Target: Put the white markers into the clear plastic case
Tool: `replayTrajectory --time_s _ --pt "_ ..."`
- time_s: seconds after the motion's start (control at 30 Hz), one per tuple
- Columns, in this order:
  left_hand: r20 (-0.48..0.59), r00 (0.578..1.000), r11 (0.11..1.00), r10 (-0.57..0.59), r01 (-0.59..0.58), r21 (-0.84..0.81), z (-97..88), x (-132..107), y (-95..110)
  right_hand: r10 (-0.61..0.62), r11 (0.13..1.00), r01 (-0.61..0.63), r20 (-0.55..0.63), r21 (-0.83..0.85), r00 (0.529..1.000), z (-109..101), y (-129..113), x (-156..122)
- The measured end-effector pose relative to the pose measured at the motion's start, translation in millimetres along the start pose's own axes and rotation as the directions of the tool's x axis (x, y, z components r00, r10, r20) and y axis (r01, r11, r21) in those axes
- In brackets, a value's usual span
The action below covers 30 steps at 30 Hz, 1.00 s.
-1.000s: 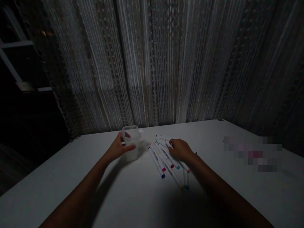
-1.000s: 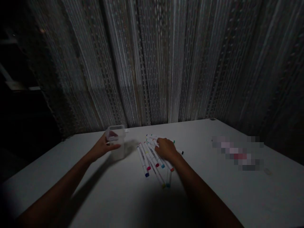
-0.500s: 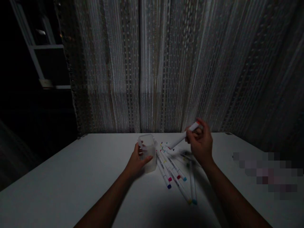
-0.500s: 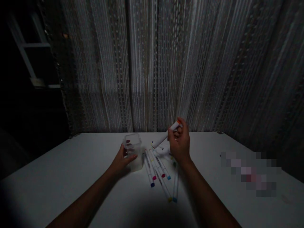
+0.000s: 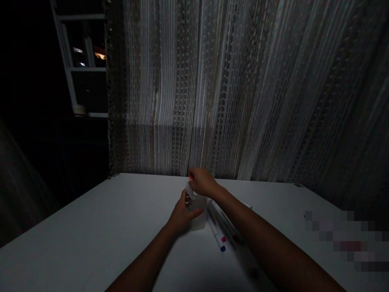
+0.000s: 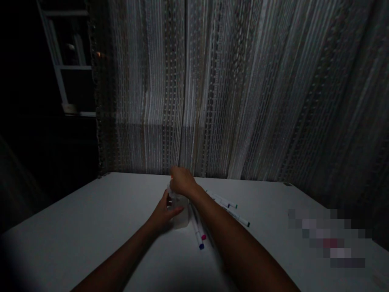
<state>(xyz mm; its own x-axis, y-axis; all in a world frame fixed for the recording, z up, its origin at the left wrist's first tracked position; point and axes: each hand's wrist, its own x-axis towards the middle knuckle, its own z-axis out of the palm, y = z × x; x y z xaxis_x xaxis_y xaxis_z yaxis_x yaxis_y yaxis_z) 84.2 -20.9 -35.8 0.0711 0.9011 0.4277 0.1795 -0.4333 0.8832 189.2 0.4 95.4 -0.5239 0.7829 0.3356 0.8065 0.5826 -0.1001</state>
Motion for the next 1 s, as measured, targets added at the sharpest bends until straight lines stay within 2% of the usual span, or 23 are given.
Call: replayTrajectory --time_s 0.1,0.17,0.2,0.27,0.33,0.4,0.47,0.57,0.6,0.67,0.73,0.8,0.9,1.0 --pt "-0.010 1.000 1.000 0.001 -0.001 -0.010 0.6 1 -1 -0.035 0.998 0.037 0.052 -0.045 0.998 7 1 2" --pt "-0.017 1.000 1.000 -0.016 0.016 -0.008 1.0 1 -3 -0.051 0.999 0.051 0.036 0.005 0.998 8 6 3" --pt "-0.017 1.000 1.000 -0.021 0.021 -0.009 1.1 2 -3 -0.054 0.997 0.054 -0.004 0.053 0.999 7 11 2" --pt "-0.022 0.999 1.000 -0.027 0.027 -0.006 0.9 1 -4 -0.035 0.984 0.061 -0.158 0.167 0.987 7 26 -4" --pt "-0.029 0.999 0.999 -0.034 0.034 0.003 0.8 1 -3 0.039 0.965 0.058 -0.362 0.255 0.932 11 48 -17" --pt "-0.038 0.998 0.999 -0.041 0.041 0.014 1.3 -1 -2 0.139 0.964 0.006 -0.527 0.264 0.838 22 74 -34" --pt "-0.041 0.998 0.999 -0.041 0.042 0.016 2.9 -2 -2 0.183 0.974 -0.047 -0.642 0.223 0.745 39 97 -54" --pt "-0.032 0.999 0.999 -0.043 0.043 -0.008 4.8 1 -4 0.148 0.987 -0.060 -0.717 0.147 0.682 66 118 -79" --pt "-0.027 0.998 0.999 -0.049 0.049 -0.018 4.5 4 -5 0.138 0.989 -0.060 -0.709 0.133 0.691 73 121 -84" --pt "-0.023 0.998 0.997 -0.063 0.062 -0.045 1.8 12 -5 0.147 0.988 -0.079 -0.644 0.133 0.750 81 123 -91" --pt "-0.017 0.997 0.994 -0.070 0.068 -0.086 -2.4 21 -2 0.204 0.978 -0.146 -0.524 0.150 0.827 81 122 -94" --pt "0.020 0.997 0.987 -0.080 0.082 -0.136 -5.4 29 -1 0.286 0.958 -0.245 -0.387 0.151 0.877 80 120 -96" --pt "0.061 0.990 0.967 -0.130 0.140 -0.212 -4.4 30 -6 0.350 0.936 -0.333 -0.211 0.113 0.913 82 116 -100" --pt "-0.021 0.985 0.950 -0.173 0.161 -0.269 -0.3 23 -21 0.332 0.943 -0.328 -0.070 0.061 0.941 88 114 -104"
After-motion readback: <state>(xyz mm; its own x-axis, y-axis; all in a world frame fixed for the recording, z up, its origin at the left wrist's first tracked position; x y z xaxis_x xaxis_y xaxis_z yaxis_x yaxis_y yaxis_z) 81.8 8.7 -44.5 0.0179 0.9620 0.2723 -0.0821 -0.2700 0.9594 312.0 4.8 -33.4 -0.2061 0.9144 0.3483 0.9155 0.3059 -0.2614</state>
